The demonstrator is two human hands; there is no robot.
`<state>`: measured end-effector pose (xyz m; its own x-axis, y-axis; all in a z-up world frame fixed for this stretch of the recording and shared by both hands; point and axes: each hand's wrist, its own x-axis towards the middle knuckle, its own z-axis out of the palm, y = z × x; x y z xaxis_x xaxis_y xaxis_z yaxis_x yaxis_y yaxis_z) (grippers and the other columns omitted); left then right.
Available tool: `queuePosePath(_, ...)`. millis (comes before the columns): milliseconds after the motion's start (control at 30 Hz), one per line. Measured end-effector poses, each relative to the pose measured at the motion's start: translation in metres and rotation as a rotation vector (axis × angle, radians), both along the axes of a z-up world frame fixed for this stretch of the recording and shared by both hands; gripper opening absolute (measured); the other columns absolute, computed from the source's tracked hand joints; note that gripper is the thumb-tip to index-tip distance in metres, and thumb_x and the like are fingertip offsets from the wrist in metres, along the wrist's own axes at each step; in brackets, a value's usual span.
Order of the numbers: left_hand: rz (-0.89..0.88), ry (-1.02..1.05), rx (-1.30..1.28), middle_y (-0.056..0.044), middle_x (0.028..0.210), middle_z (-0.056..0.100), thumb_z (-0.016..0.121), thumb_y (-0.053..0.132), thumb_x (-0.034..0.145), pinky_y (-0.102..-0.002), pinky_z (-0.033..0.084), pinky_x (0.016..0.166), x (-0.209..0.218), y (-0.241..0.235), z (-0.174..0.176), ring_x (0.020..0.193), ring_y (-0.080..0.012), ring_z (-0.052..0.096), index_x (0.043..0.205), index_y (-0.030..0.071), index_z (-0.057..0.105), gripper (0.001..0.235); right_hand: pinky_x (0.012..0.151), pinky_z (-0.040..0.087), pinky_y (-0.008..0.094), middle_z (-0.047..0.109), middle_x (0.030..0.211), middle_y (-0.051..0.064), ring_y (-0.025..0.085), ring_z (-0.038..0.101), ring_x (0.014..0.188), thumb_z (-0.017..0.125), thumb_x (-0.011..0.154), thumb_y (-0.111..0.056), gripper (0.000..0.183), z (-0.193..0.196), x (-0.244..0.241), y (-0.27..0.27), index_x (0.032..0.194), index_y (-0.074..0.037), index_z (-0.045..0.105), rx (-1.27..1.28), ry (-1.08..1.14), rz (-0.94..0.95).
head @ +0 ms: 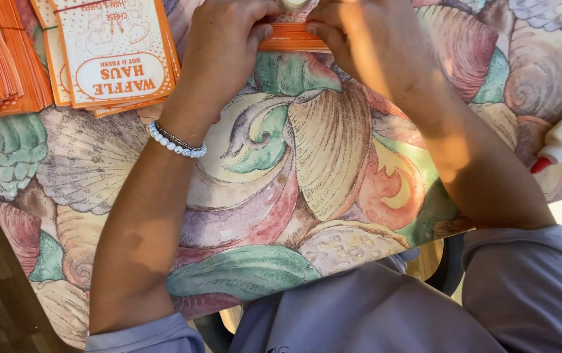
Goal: Applying glue to the edges of paper bags and folding them to assemble the final product.
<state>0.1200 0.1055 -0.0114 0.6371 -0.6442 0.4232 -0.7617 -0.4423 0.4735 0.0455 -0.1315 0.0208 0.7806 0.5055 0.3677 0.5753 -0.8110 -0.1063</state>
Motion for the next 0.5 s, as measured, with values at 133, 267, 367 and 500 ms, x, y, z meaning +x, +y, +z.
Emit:
queuePosePath(133, -0.013, -0.037, -0.003, -0.009, 0.101, 0.076, 0.076, 0.001, 0.085, -0.047, 0.046, 0.069, -0.001, 0.002, 0.002, 0.091, -0.035, 0.067, 0.11, 0.009, 0.078, 0.026, 0.062, 0.045, 0.037, 0.074, 0.087, 0.006, 0.026, 0.064, 0.072, 0.077, 0.115, -0.013, 0.013, -0.009, 0.002, -0.004, 0.107, -0.004, 0.083, 0.041, 0.02, -0.036)
queuePosePath(267, -0.007, -0.052, 0.008, -0.011, 0.099, 0.072, 0.075, -0.002, 0.083, -0.047, 0.044, 0.07, -0.003, 0.002, 0.004, 0.091, -0.035, 0.063, 0.107, 0.008, 0.075, 0.026, 0.061, 0.041, 0.033, 0.075, 0.086, 0.005, 0.021, 0.061, 0.066, 0.076, 0.112, -0.003, 0.009, -0.01, 0.001, -0.002, 0.104, 0.0, 0.079, 0.122, 0.069, -0.04)
queuePosePath(367, 0.012, -0.052, 0.0, -0.012, 0.101, 0.074, 0.074, -0.003, 0.083, -0.047, 0.046, 0.069, -0.003, 0.001, 0.001, 0.09, -0.0355, 0.065, 0.109, 0.007, 0.076, 0.028, 0.062, 0.038, 0.035, 0.068, 0.079, 0.002, 0.02, 0.055, 0.065, 0.078, 0.114, -0.005, 0.02, -0.014, 0.0, -0.005, 0.095, -0.003, 0.07, 0.108, 0.049, -0.058)
queuePosePath(500, 0.032, -0.019, 0.002, -0.012, 0.106, 0.073, 0.082, 0.001, 0.082, -0.048, 0.048, 0.073, -0.003, 0.0, 0.001, 0.093, -0.0367, 0.065, 0.112, 0.008, 0.075, 0.031, 0.064, 0.04, 0.035, 0.067, 0.082, 0.004, 0.021, 0.056, 0.068, 0.078, 0.114, -0.001, 0.017, -0.005, -0.002, -0.001, 0.102, -0.002, 0.067, 0.131, 0.058, -0.04)
